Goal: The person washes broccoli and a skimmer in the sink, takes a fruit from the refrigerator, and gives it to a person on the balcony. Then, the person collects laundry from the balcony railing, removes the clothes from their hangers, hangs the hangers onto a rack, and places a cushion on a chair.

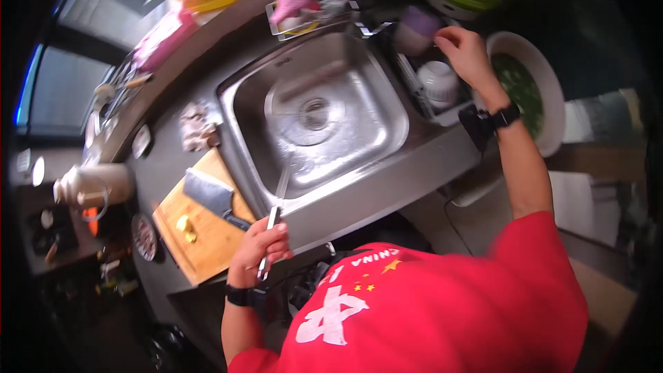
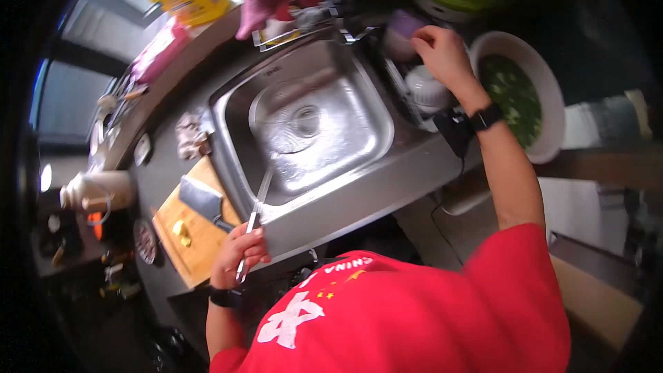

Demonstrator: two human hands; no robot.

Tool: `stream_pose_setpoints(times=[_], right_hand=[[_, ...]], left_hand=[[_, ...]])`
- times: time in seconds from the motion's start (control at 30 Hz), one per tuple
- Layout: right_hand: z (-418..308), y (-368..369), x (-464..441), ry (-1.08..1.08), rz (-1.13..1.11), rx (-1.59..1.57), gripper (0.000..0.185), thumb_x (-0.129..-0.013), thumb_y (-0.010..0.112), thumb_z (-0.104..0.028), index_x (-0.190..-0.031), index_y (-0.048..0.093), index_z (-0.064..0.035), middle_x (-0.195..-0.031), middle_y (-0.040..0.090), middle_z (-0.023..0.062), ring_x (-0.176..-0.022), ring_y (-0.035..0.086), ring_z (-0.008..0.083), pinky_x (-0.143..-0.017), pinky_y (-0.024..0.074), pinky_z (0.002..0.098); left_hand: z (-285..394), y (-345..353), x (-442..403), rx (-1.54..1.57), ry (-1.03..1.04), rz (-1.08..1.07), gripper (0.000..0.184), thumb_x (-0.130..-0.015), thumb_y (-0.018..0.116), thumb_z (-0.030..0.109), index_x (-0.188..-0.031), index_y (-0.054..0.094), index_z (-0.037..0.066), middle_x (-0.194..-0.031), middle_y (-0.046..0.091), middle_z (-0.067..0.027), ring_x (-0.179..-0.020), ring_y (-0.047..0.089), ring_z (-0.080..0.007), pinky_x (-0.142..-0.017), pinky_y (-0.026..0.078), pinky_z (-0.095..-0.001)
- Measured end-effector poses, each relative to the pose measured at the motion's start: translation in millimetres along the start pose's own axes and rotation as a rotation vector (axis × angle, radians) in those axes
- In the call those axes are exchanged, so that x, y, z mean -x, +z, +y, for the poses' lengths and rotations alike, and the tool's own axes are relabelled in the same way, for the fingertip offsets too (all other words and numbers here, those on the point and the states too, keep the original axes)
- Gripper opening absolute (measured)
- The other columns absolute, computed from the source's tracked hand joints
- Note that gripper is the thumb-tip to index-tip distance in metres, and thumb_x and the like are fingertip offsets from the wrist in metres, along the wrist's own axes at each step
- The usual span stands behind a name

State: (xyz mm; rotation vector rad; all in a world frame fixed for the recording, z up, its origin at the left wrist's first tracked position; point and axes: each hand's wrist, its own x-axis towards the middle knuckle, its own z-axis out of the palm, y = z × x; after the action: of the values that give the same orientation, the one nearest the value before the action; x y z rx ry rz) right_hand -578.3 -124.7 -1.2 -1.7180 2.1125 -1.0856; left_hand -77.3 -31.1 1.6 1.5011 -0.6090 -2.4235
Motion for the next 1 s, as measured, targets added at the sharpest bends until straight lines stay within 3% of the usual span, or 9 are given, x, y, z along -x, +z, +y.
stream_pose_setpoints(times=[0.2, 0.27, 0.33, 0.4, 0.57, 0.77, 0.87, 0.93, 1.0], right_hand=[[114.7, -200.7, 123.9, 0.266, 0.585, 1.000, 0.040, -0.082, 0.067, -0.030, -0.112, 0.064, -0.0043, -0.113, 0.065, 0.0163, -0.104, 0.062, 0.0302, -0.080, 0.0505, 0.0373], [230.4, -240.7, 184.8, 0.670, 0.540, 0.836, 0.048, -0.082, 0.068, -0.039, -0.117, 0.061, -0.0051, -0.120, 0.062, 0.0130, -0.111, 0.058, 0.0277, -0.083, 0.0502, 0.0404], [203.1, -241.6, 223.0, 1.132, 0.193, -0.298, 0.044, -0.084, 0.069, -0.038, -0.115, 0.061, -0.0071, -0.114, 0.064, 0.0095, -0.108, 0.060, 0.0240, -0.082, 0.0520, 0.0414], [220.5, -220.5, 225.1, 1.302, 0.282, -0.993, 0.038, -0.084, 0.073, -0.027, -0.117, 0.059, -0.0115, -0.111, 0.064, 0.0069, -0.105, 0.061, 0.0217, -0.081, 0.0538, 0.0410], [219.8, -177.6, 222.0, 1.194, 0.530, -1.106, 0.038, -0.077, 0.073, 0.001, -0.111, 0.056, -0.0040, -0.107, 0.062, 0.0102, -0.097, 0.064, 0.0249, -0.072, 0.0585, 0.0334], [261.1, -188.0, 235.7, 1.179, 0.528, -1.074, 0.040, -0.075, 0.064, 0.009, -0.112, 0.053, -0.0002, -0.107, 0.060, 0.0116, -0.095, 0.062, 0.0267, -0.081, 0.0572, 0.0361], [271.7, -186.0, 236.5, 1.166, 0.545, -1.077, 0.043, -0.075, 0.062, 0.008, -0.116, 0.050, 0.0029, -0.109, 0.060, 0.0137, -0.100, 0.062, 0.0278, -0.090, 0.0559, 0.0372], [266.3, -184.0, 237.9, 1.154, 0.520, -1.085, 0.043, -0.075, 0.062, 0.008, -0.116, 0.050, 0.0028, -0.110, 0.060, 0.0136, -0.100, 0.062, 0.0271, -0.090, 0.0554, 0.0359], [253.0, -178.7, 239.9, 1.148, 0.581, -1.068, 0.041, -0.074, 0.062, 0.009, -0.114, 0.052, 0.0023, -0.110, 0.060, 0.0133, -0.100, 0.062, 0.0264, -0.090, 0.0550, 0.0354]], left_hand=[[-13.6, -20.8, -23.7, 0.152, 0.026, -0.065, 0.018, -0.094, 0.057, 0.014, -0.083, 0.044, 0.012, -0.052, 0.034, 0.0059, -0.038, 0.032, -0.0059, -0.054, 0.044, -0.0291], [-14.9, -21.5, -23.3, 0.119, 0.043, 0.001, 0.016, -0.094, 0.057, 0.014, -0.084, 0.045, 0.012, -0.052, 0.034, 0.0057, -0.038, 0.033, -0.0066, -0.054, 0.044, -0.0290], [-14.8, -24.5, -24.4, 0.055, 0.061, -0.052, 0.013, -0.094, 0.058, 0.014, -0.087, 0.047, 0.012, -0.054, 0.034, 0.0059, -0.039, 0.033, -0.0065, -0.054, 0.046, -0.0301], [-8.2, -9.7, -15.0, -0.073, 0.074, -0.008, 0.017, -0.094, 0.058, 0.016, -0.084, 0.045, 0.014, -0.054, 0.032, 0.0079, -0.040, 0.032, -0.0049, -0.053, 0.043, -0.0281], [-1.5, 0.0, -5.6, -0.183, 0.063, -0.044, 0.018, -0.093, 0.062, 0.018, -0.088, 0.045, 0.012, -0.057, 0.034, 0.0073, -0.044, 0.033, -0.0042, -0.056, 0.044, -0.0249], [-2.9, 2.7, -1.9, -0.283, 0.104, -0.012, 0.019, -0.092, 0.063, 0.017, -0.091, 0.046, 0.011, -0.062, 0.037, 0.0068, -0.047, 0.035, -0.0033, -0.055, 0.043, -0.0233], [-6.1, -9.8, -27.4, -0.679, 0.172, 0.218, 0.022, -0.087, 0.067, 0.016, -0.088, 0.047, 0.007, -0.060, 0.049, -0.0016, -0.048, 0.050, -0.0157, -0.051, 0.045, -0.0331], [-19.2, -29.7, -60.9, -1.449, 0.587, 0.554, 0.025, -0.083, 0.067, 0.016, -0.090, 0.048, 0.002, -0.069, 0.061, -0.0192, -0.063, 0.061, -0.0380, -0.060, 0.049, -0.0475], [-23.9, -37.3, -87.6, -1.517, 0.493, 0.655, 0.029, -0.079, 0.067, 0.016, -0.092, 0.049, -0.003, -0.080, 0.062, -0.0311, -0.080, 0.060, -0.0505, -0.071, 0.048, -0.0549]])
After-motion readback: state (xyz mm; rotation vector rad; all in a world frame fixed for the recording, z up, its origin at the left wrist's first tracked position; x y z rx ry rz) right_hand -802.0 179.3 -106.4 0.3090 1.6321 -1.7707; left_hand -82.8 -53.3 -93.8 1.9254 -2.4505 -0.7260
